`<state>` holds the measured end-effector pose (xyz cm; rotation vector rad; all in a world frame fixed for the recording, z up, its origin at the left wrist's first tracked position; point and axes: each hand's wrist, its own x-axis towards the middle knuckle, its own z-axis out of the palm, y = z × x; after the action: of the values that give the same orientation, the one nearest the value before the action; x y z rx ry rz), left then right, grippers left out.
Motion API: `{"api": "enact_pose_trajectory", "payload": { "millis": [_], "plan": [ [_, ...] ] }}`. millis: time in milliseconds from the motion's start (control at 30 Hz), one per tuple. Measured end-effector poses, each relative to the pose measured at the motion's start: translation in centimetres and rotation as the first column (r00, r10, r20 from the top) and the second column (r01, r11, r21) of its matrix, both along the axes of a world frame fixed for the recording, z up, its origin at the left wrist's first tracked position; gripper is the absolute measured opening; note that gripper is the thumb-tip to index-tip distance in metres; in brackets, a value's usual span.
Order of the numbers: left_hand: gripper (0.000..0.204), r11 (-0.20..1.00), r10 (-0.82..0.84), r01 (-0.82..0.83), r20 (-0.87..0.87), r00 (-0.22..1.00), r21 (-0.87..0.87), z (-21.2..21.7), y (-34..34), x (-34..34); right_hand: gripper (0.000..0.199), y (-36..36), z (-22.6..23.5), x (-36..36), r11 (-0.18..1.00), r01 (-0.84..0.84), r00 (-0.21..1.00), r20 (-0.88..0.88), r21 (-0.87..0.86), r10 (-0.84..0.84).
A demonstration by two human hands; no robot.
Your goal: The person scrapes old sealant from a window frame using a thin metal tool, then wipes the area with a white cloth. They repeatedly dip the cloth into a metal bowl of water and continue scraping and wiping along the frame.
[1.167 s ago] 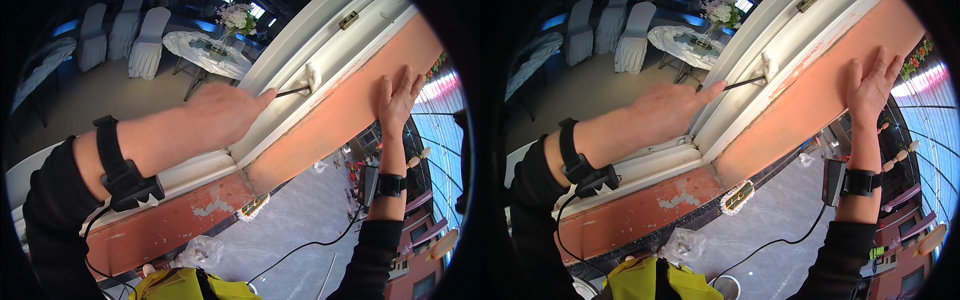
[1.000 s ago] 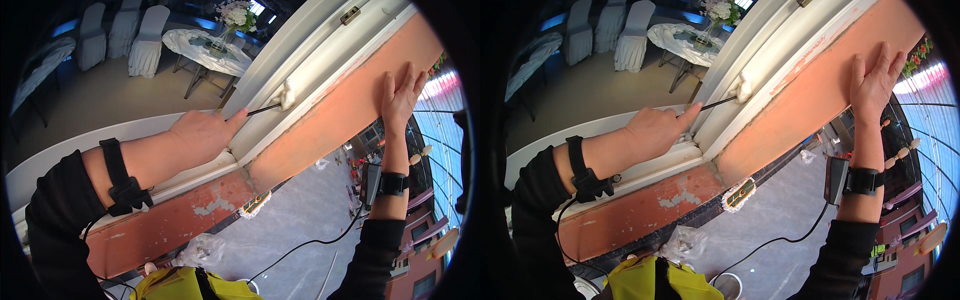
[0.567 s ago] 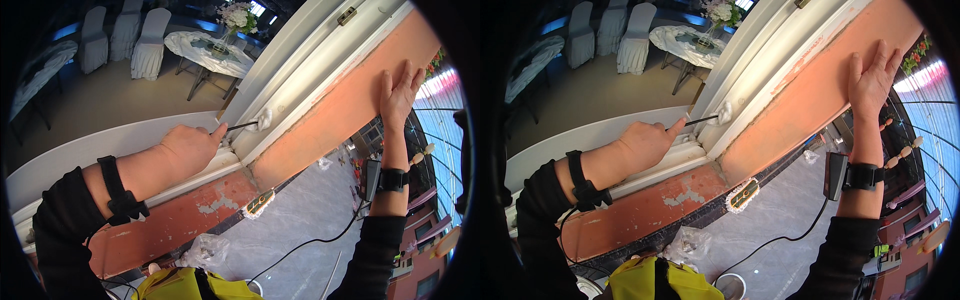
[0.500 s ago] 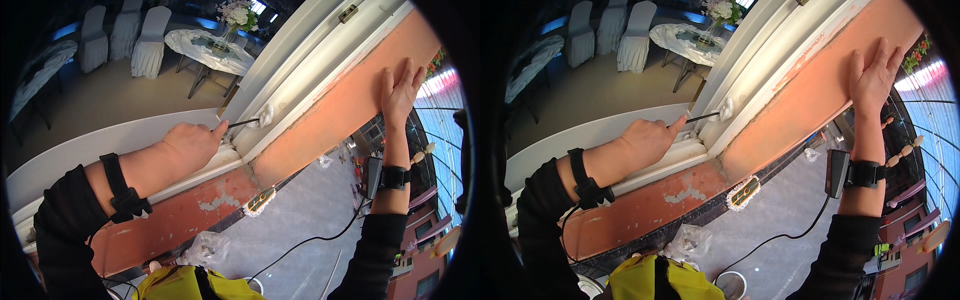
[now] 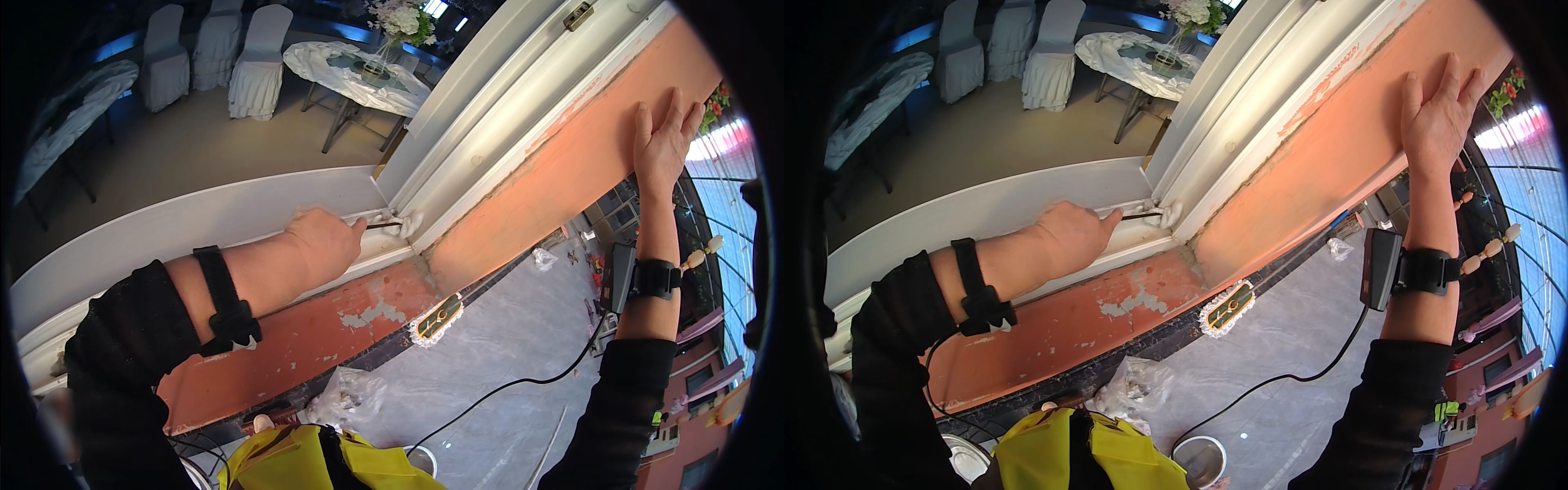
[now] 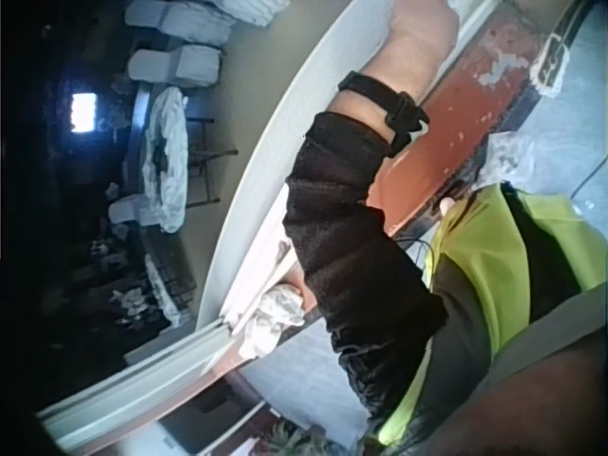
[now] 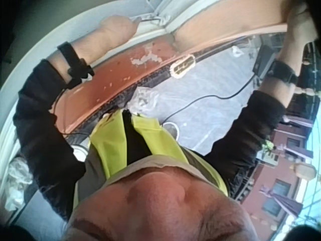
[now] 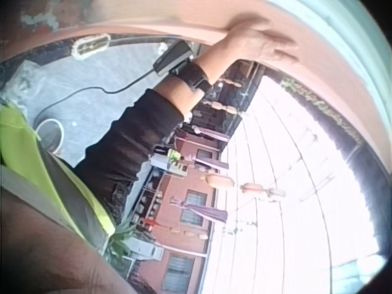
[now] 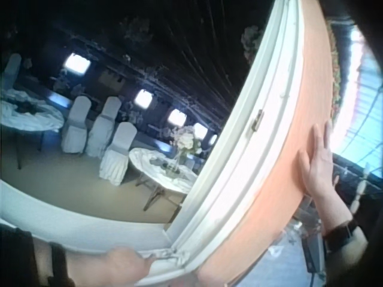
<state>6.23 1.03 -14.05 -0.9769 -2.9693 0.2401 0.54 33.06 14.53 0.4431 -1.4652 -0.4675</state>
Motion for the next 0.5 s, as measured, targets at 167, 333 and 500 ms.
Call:
{"api": "enact_pose_trajectory", "payload": {
  "millis": [167,333,500],
  "plan": [
    [0.049,1.0,-0.013,0.013,0.036,0.999,0.006,0.7,0.5,-0.2,0.063,0.2,0.0,-0.1,1.0,-0.008,1.0,-0.02,0.003,0.008],
    [0.047,0.991,-0.059,0.067,0.076,0.995,-0.116,2.3,0.3,-0.1,0.063,1.2,0.2,-0.9,0.999,-0.031,0.999,-0.037,0.008,0.031],
    [0.049,1.0,-0.028,0.029,0.096,0.995,-0.011,1.9,2.1,-0.1,0.061,0.4,0.0,-0.7,0.999,0.029,0.991,-0.13,0.02,-0.026]
  ]
}}
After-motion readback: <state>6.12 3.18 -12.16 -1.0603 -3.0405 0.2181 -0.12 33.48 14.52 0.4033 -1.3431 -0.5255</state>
